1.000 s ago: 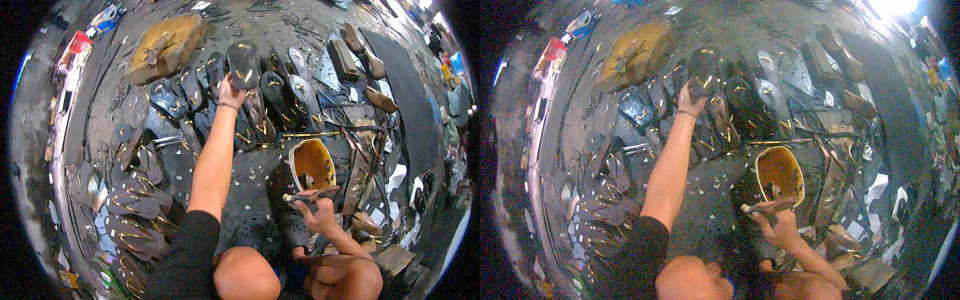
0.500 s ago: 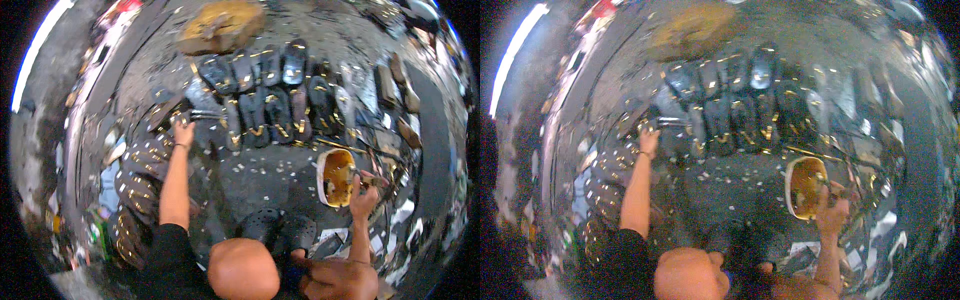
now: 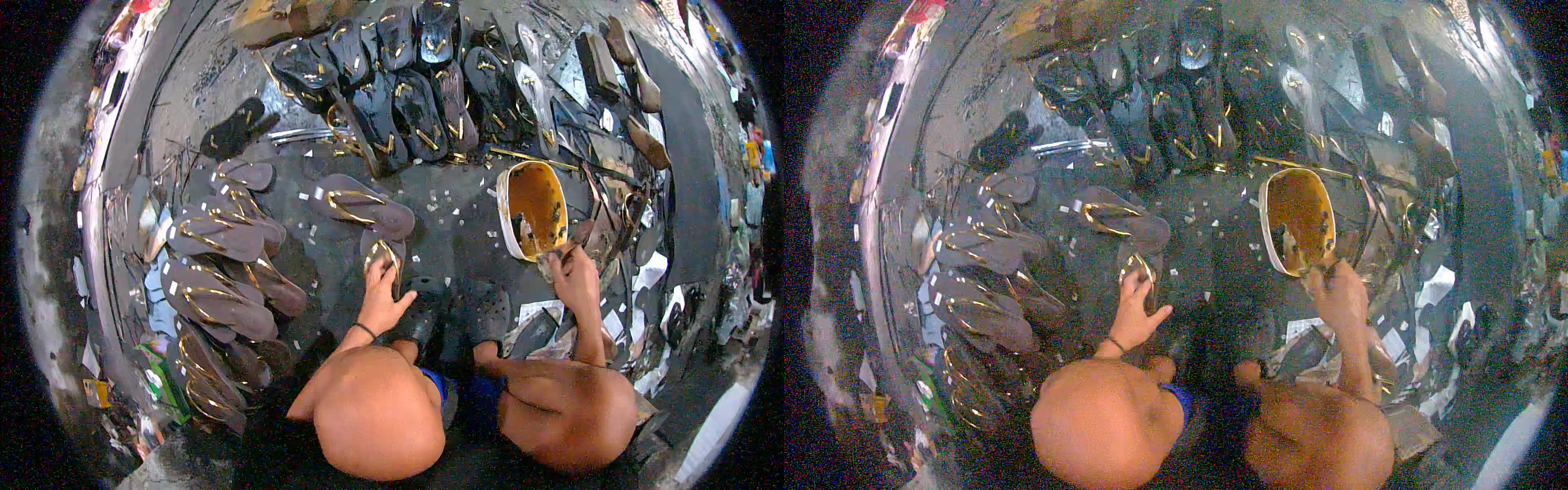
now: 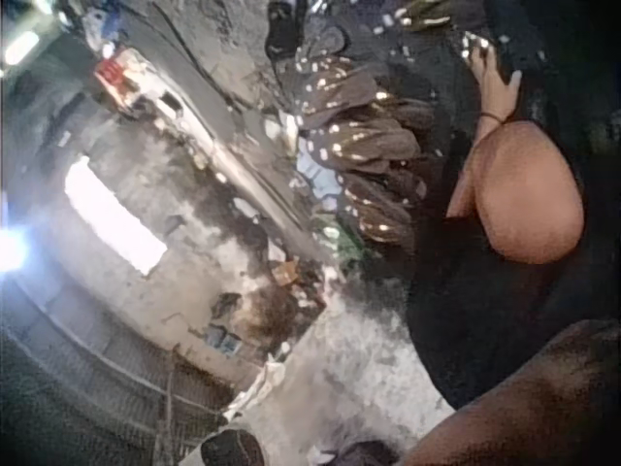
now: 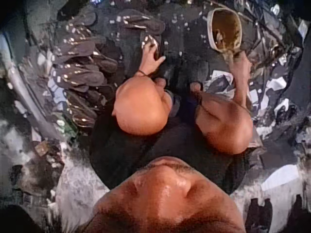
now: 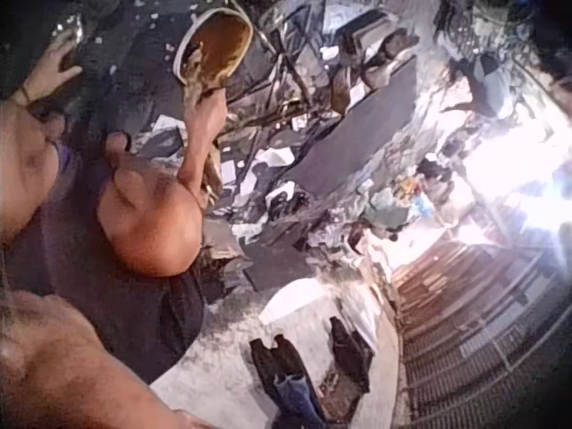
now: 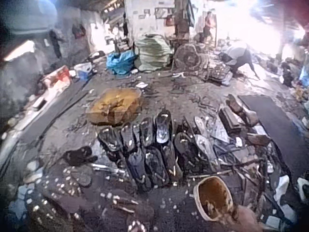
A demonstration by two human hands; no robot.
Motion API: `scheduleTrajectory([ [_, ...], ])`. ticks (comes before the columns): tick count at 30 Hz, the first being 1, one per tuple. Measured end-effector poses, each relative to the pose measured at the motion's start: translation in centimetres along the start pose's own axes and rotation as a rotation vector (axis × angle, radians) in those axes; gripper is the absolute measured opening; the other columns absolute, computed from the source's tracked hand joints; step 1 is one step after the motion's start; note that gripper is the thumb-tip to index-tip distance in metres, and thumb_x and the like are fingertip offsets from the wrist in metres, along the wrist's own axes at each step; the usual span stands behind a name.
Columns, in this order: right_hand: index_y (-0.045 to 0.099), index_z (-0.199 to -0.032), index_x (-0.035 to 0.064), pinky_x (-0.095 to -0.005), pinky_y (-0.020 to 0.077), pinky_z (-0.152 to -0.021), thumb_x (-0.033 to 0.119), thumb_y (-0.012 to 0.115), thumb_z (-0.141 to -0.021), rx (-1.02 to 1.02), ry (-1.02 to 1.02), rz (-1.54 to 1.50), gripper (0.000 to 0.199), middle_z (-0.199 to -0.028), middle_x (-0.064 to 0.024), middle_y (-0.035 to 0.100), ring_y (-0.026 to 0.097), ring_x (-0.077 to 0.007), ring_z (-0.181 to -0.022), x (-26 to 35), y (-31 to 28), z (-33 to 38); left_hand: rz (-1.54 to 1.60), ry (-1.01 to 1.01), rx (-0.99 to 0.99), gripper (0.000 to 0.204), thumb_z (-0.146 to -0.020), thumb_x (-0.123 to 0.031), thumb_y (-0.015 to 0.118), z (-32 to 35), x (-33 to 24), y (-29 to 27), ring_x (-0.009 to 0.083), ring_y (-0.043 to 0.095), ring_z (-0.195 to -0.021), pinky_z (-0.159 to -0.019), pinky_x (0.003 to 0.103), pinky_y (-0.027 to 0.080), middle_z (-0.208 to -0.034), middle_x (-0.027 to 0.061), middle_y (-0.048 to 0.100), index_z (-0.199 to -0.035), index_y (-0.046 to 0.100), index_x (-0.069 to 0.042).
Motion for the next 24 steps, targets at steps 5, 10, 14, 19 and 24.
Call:
scheduleTrajectory([
  [5,0.066,-0.105,0.0024,-0.0462,0.0508,-0.073,0.030,0.066,-0.092,-0.018,0.001,-0.128,0.031,-0.090,-0.0215,0.069,0.067,-0.0389,-0.083,-0.5,-0.7,0.5,-0.155,-0.135,-0.106,0.070,-0.082,-0.021,0.072,-2.6,2.1,2.0,0.0438,0.016,-0.148,-0.119,0.051,0.023,-0.160,0.0233,0.020,-0.143,0.044,-0.001],
  [10,0.065,-0.102,0.0007,-0.0464,0.0505,-0.068,0.034,0.066,-0.092,-0.027,-0.044,-0.197,0.035,-0.079,-0.0213,0.067,0.067,-0.0399,-0.074,0.6,0.3,1.0,-0.152,-0.160,-0.082,0.086,-0.078,-0.021,0.073,-4.7,4.0,-0.7,0.0418,0.021,-0.149,-0.121,0.044,0.022,-0.160,0.0230,0.025,-0.152,0.034,-0.002],
  [14,0.067,-0.101,-0.0006,-0.0416,0.0520,-0.068,0.026,0.068,-0.091,0.124,-0.022,0.219,0.028,-0.084,-0.0235,0.068,0.069,-0.0326,-0.074,-1.6,-0.4,1.6,0.974,-0.465,0.272,0.067,-0.093,-0.025,0.062,-0.7,2.6,-2.0,0.0387,0.045,-0.136,-0.116,0.044,0.034,-0.150,0.0233,0.044,-0.147,0.038,0.006],
  [19,0.066,-0.109,0.0002,-0.0366,0.0528,-0.081,0.019,0.068,-0.092,0.324,-0.239,-0.634,0.025,-0.096,-0.0095,0.071,0.067,-0.0212,-0.088,4.4,-1.6,1.1,1.702,-0.466,0.232,0.059,-0.100,-0.031,0.051,-3.9,-2.7,-5.9,0.0359,0.050,-0.132,-0.112,0.044,0.040,-0.146,0.0214,0.048,-0.144,0.041,0.007],
  [24,0.068,-0.110,0.0052,-0.0342,0.0533,-0.083,0.002,0.073,-0.087,-0.068,-0.667,-0.966,0.024,-0.099,-0.0052,0.071,0.067,-0.0200,-0.089,15.6,-6.3,0.1,1.618,-0.288,0.260,0.057,-0.106,-0.041,0.035,-10.6,-6.7,-4.4,0.0325,0.060,-0.120,-0.103,0.044,0.049,-0.136,0.0191,0.058,-0.140,0.048,0.003],
])
Point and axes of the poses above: each hand's wrist, its own z-axis away from the middle knuckle, its own y-axis out of the palm, x = y × z, the point moved 6 cm from there along -z, towards the middle knuckle
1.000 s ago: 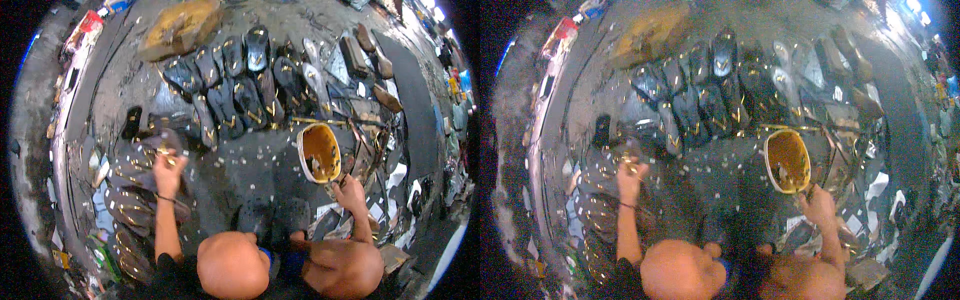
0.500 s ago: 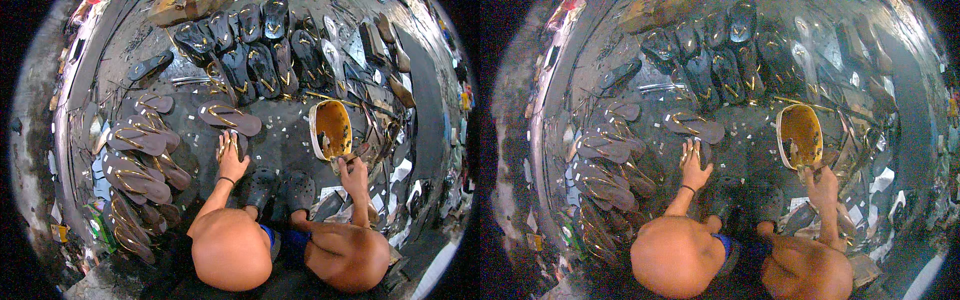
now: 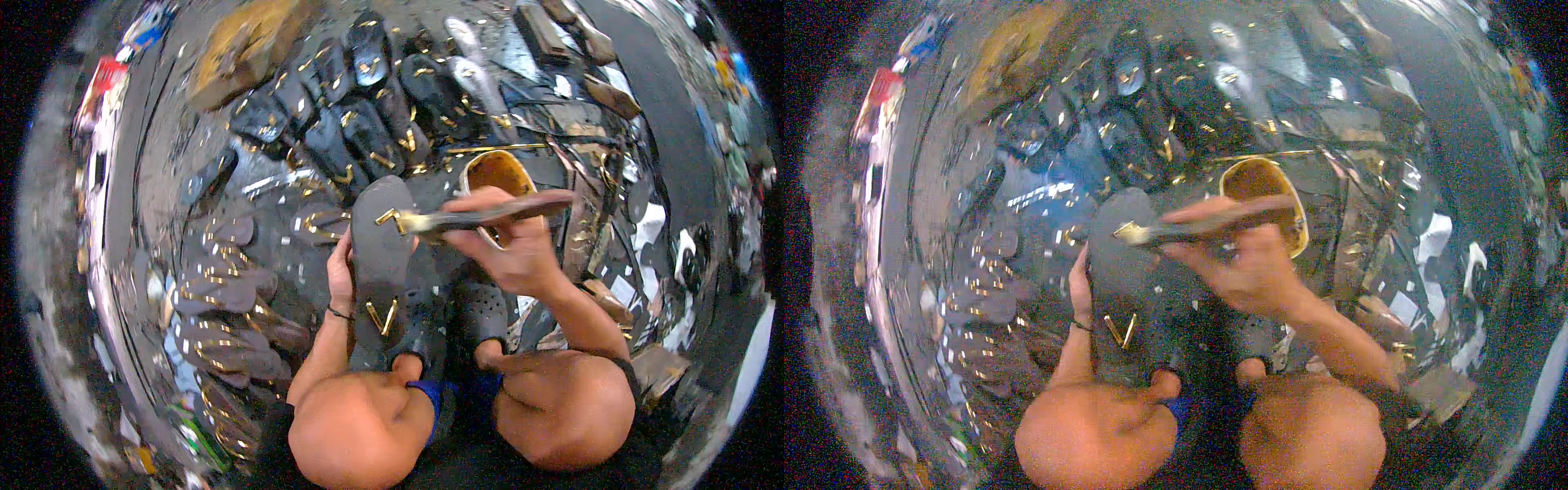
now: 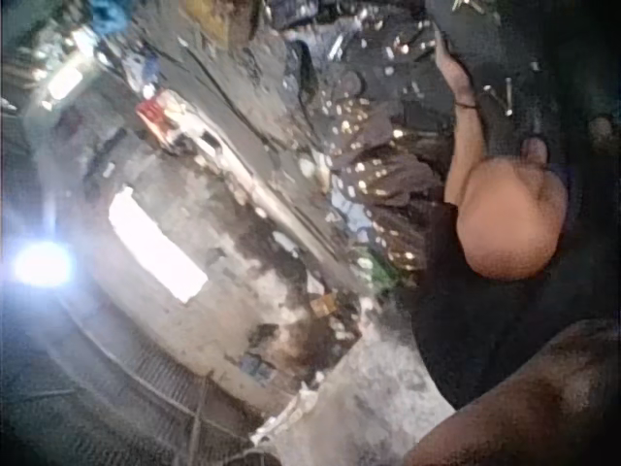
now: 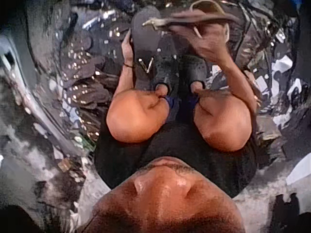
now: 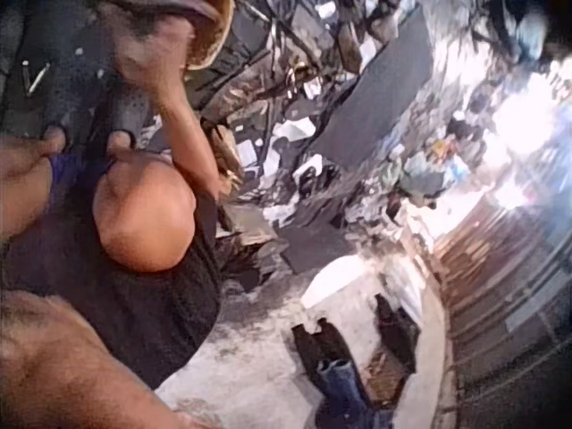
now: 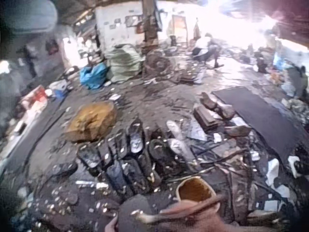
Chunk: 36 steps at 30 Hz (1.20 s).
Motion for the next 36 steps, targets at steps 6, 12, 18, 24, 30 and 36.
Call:
scheduleTrajectory([
  [6,0.071,-0.106,0.0094,-0.0381,0.0536,-0.078,0.005,0.074,-0.081,0.189,-0.314,0.231,0.026,-0.096,-0.0102,0.071,0.069,-0.0262,-0.091,1.3,4.3,0.8,-0.209,0.167,-0.061,0.055,-0.104,-0.044,0.040,-2.4,0.3,3.6,0.0243,0.065,-0.108,-0.091,0.039,0.055,-0.124,0.0127,0.065,-0.136,0.054,-0.002],
  [12,0.068,-0.104,0.0032,-0.0377,0.0539,-0.079,0.008,0.072,-0.087,-0.159,0.205,0.245,0.018,-0.095,-0.0142,0.071,0.069,-0.0318,-0.090,-6.2,-2.8,-3.8,0.078,0.047,-0.020,0.057,-0.104,-0.042,0.034,-0.3,0.2,4.4,0.0321,0.060,-0.120,-0.103,0.045,0.049,-0.140,0.0174,0.055,-0.145,0.045,-0.003],
  [18,0.067,-0.103,0.0060,-0.0488,0.0528,-0.078,0.018,0.072,-0.085,0.059,-0.066,0.077,0.022,-0.097,-0.0186,0.066,0.067,-0.0388,-0.088,-2.0,3.3,2.4,-0.095,0.229,0.182,0.053,-0.104,-0.043,0.035,-2.5,-0.4,0.8,0.0280,0.062,-0.112,-0.096,0.043,0.052,-0.130,0.0130,0.060,-0.138,0.051,-0.004],
  [24,0.066,-0.110,0.0028,-0.0312,0.0527,-0.073,0.015,0.073,-0.090,-0.231,0.198,0.180,0.025,-0.091,-0.0094,0.071,0.067,-0.0181,-0.079,-6.4,-2.9,-6.2,0.010,0.118,-0.087,0.053,-0.104,-0.043,0.037,-0.2,0.8,1.4,0.0328,0.057,-0.121,-0.106,0.047,0.045,-0.133,0.0141,0.060,-0.139,0.052,-0.006],
  [30,0.066,-0.112,0.0015,-0.0302,0.0537,-0.076,0.014,0.071,-0.092,-0.213,0.077,0.156,0.025,-0.092,-0.0090,0.072,0.067,-0.0128,-0.081,-7.5,-3.7,-5.8,0.200,0.096,0.158,0.057,-0.104,-0.044,0.035,-1.4,0.6,1.6,0.0363,0.056,-0.124,-0.107,0.053,0.045,-0.140,0.0164,0.055,-0.143,0.047,-0.005],
  [36,0.069,-0.101,0.0055,-0.0382,0.0524,-0.088,0.009,0.074,-0.086,0.271,0.007,-0.136,0.016,-0.101,-0.0114,0.072,0.068,-0.0270,-0.099,-2.7,5.6,2.8,-0.461,0.502,-0.387,0.062,-0.103,-0.052,0.038,-1.6,-5.3,-6.4,0.0267,0.058,-0.119,-0.104,0.045,0.047,-0.133,0.0114,0.058,-0.144,0.045,-0.007],
])
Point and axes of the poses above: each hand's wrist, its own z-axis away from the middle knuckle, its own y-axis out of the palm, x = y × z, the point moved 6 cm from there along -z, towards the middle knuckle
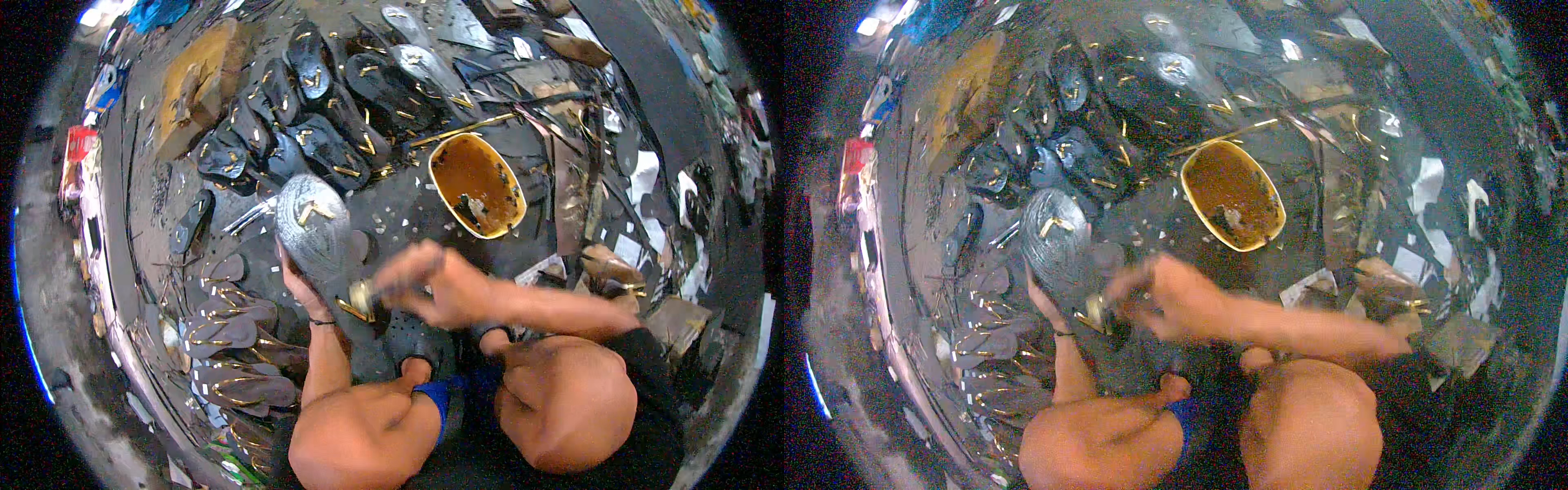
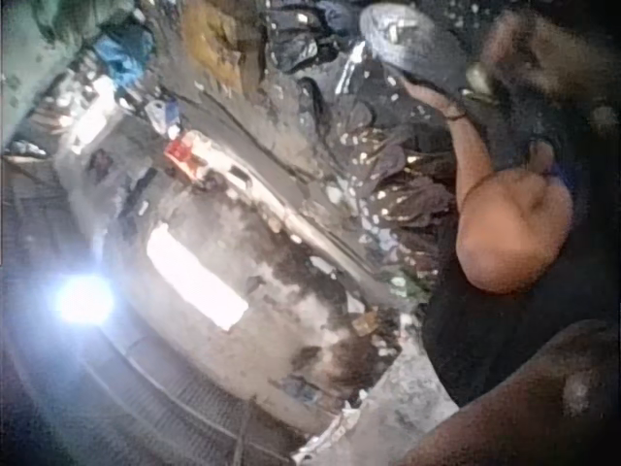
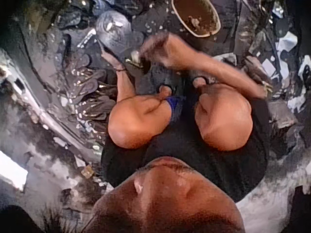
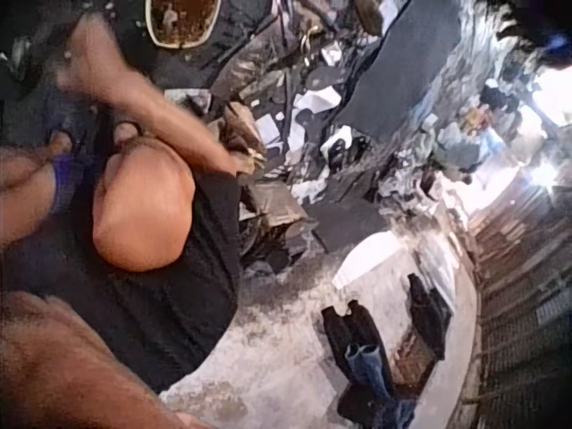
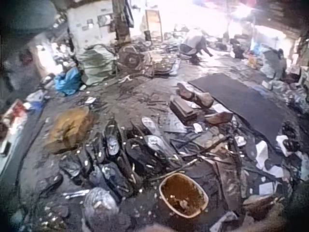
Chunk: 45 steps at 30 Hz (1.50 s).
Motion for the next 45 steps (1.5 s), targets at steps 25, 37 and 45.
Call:
scheduleTrajectory([
  [25,0.069,-0.110,0.0038,-0.0395,0.0518,-0.089,0.025,0.072,-0.090,-0.139,0.207,0.051,0.029,-0.104,-0.0131,0.073,0.070,-0.0255,-0.097,3.0,-6.7,-0.6,0.203,-0.478,0.286,0.064,-0.102,-0.051,0.028,4.8,-0.6,9.2,0.0302,0.065,-0.103,-0.089,0.044,0.056,-0.119,0.0174,0.063,-0.133,0.053,0.000],
  [37,0.067,-0.110,0.0112,-0.0407,0.0498,-0.085,0.011,0.081,-0.070,-0.065,-0.379,0.338,0.042,-0.100,-0.0071,0.068,0.064,-0.0280,-0.096,4.5,-2.9,-2.0,0.618,-0.323,0.187,0.047,-0.102,-0.045,0.040,1.6,-0.7,9.0,0.0234,0.066,-0.096,-0.085,0.038,0.055,-0.110,0.0101,0.068,-0.118,0.061,-0.006],
  [45,0.070,-0.112,0.0147,-0.0365,0.0471,-0.076,0.011,0.077,-0.075,-0.032,-0.315,0.256,0.038,-0.098,-0.0038,0.068,0.064,-0.0236,-0.087,3.7,-0.6,0.6,0.694,-0.436,0.268,0.056,-0.097,-0.054,0.042,1.8,-1.2,10.0,0.0254,0.068,-0.094,-0.083,0.040,0.057,-0.109,0.0108,0.068,-0.124,0.061,-0.009],
])
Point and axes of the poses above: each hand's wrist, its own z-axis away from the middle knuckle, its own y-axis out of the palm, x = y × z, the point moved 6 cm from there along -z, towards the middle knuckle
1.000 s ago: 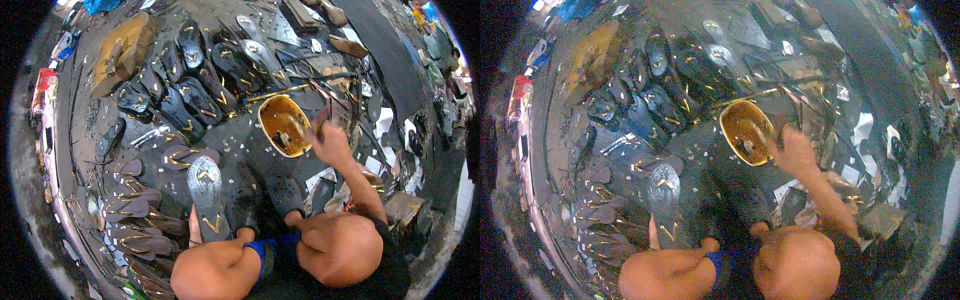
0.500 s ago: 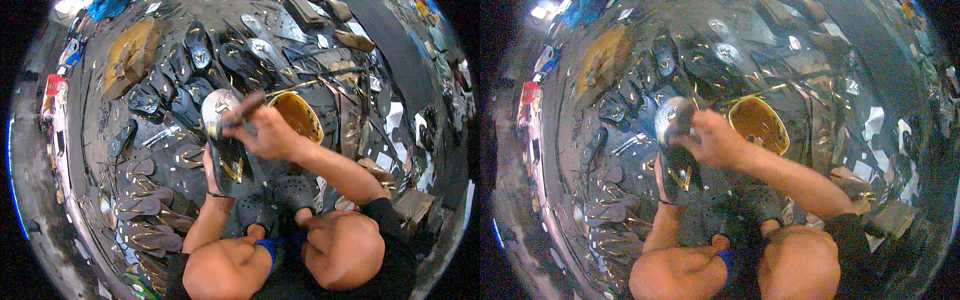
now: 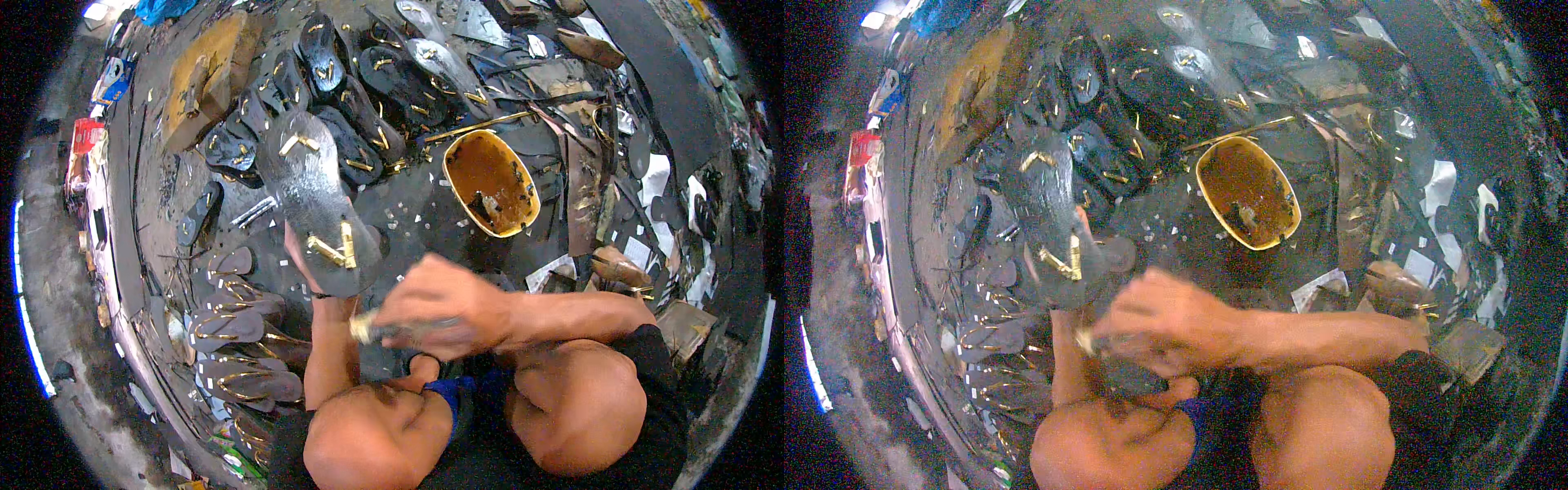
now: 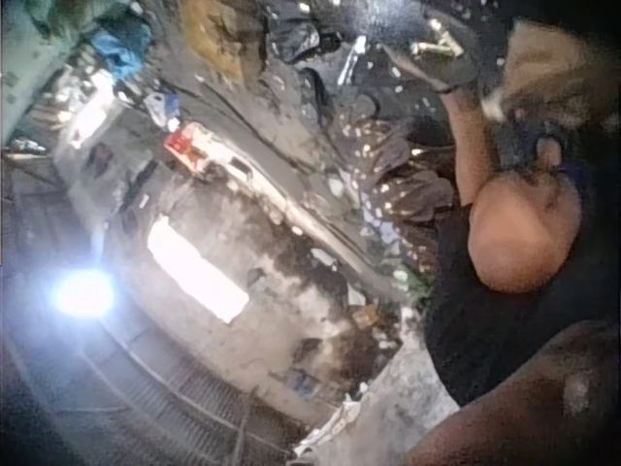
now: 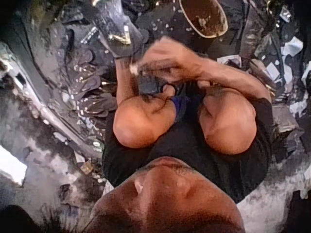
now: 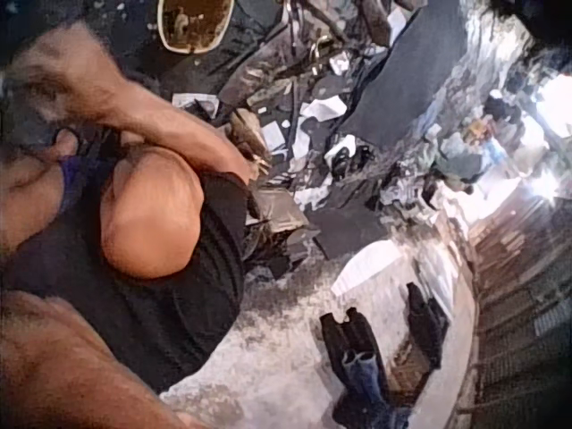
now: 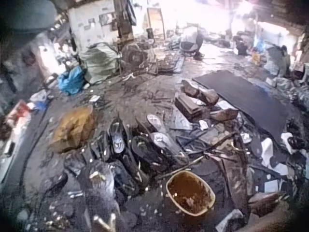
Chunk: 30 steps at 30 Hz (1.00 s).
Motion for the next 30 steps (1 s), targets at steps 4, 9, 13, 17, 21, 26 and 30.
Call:
scheduleTrajectory([
  [4,0.070,-0.111,0.0149,-0.0347,0.0468,-0.077,0.021,0.076,-0.078,0.031,-0.198,0.175,0.034,-0.098,-0.0023,0.066,0.063,-0.0180,-0.086,2.4,0.4,-1.8,-0.231,0.043,0.390,0.044,-0.104,-0.036,0.041,-1.0,-3.0,-0.3,0.0252,0.060,-0.112,-0.098,0.040,0.049,-0.122,0.0081,0.062,-0.136,0.051,-0.007],
  [9,0.065,-0.106,0.0186,-0.0456,0.0448,-0.083,0.018,0.067,-0.075,-0.035,-0.198,0.429,0.031,-0.091,-0.0031,0.061,0.061,-0.0254,-0.092,-1.7,-3.6,-5.5,-0.099,-0.173,0.006,0.047,-0.103,-0.042,0.040,0.7,4.0,2.2,0.0246,0.067,-0.096,-0.088,0.037,0.055,-0.110,0.0097,0.068,-0.125,0.059,-0.006],
  [13,0.063,-0.114,0.0177,-0.0392,0.0446,-0.082,0.021,0.064,-0.076,0.043,-0.340,0.384,0.038,-0.090,-0.0005,0.057,0.059,-0.0187,-0.091,2.4,0.4,-1.9,-0.369,-0.010,0.110,0.037,-0.105,-0.029,0.037,1.0,0.1,5.5,0.0217,0.070,-0.085,-0.075,0.035,0.059,-0.102,0.0108,0.069,-0.121,0.059,-0.004],
  [17,0.062,-0.118,0.0171,-0.0413,0.0434,-0.082,0.025,0.066,-0.076,0.002,-0.310,0.369,0.043,-0.095,-0.0007,0.059,0.059,-0.0216,-0.089,1.6,-1.5,-4.1,-0.286,0.033,-0.002,0.036,-0.104,-0.025,0.040,1.9,0.0,4.4,0.0217,0.069,-0.086,-0.076,0.036,0.059,-0.105,0.0126,0.068,-0.124,0.057,-0.001],
  [21,0.064,-0.120,0.0176,-0.0418,0.0425,-0.080,0.024,0.072,-0.072,0.000,-0.229,0.251,0.049,-0.097,-0.0011,0.061,0.059,-0.0212,-0.091,0.3,-1.0,-3.7,-0.050,-0.006,0.098,0.047,-0.102,-0.039,0.040,0.3,0.4,2.4,0.0247,0.068,-0.094,-0.082,0.040,0.057,-0.113,0.0136,0.067,-0.128,0.057,-0.004],
  [26,0.069,-0.113,0.0143,-0.0380,0.0458,-0.078,0.023,0.074,-0.081,0.006,-0.048,0.126,0.033,-0.100,-0.0043,0.068,0.064,-0.0225,-0.088,-0.4,-2.1,-0.2,0.069,0.003,0.021,0.052,-0.100,-0.044,0.042,-3.4,-1.8,1.7,0.0312,0.066,-0.099,-0.087,0.043,0.056,-0.116,0.0191,0.066,-0.126,0.058,-0.001],
  [30,0.069,-0.104,0.0049,-0.0396,0.0481,-0.077,0.014,0.074,-0.086,-0.327,0.257,0.238,0.020,-0.095,-0.0103,0.070,0.065,-0.0284,-0.084,-4.2,-5.6,2.1,-0.181,0.045,-0.160,0.041,-0.101,-0.033,0.042,-8.1,-2.0,1.5,0.0288,0.066,-0.107,-0.093,0.043,0.054,-0.115,0.0160,0.068,-0.122,0.059,-0.002],
])
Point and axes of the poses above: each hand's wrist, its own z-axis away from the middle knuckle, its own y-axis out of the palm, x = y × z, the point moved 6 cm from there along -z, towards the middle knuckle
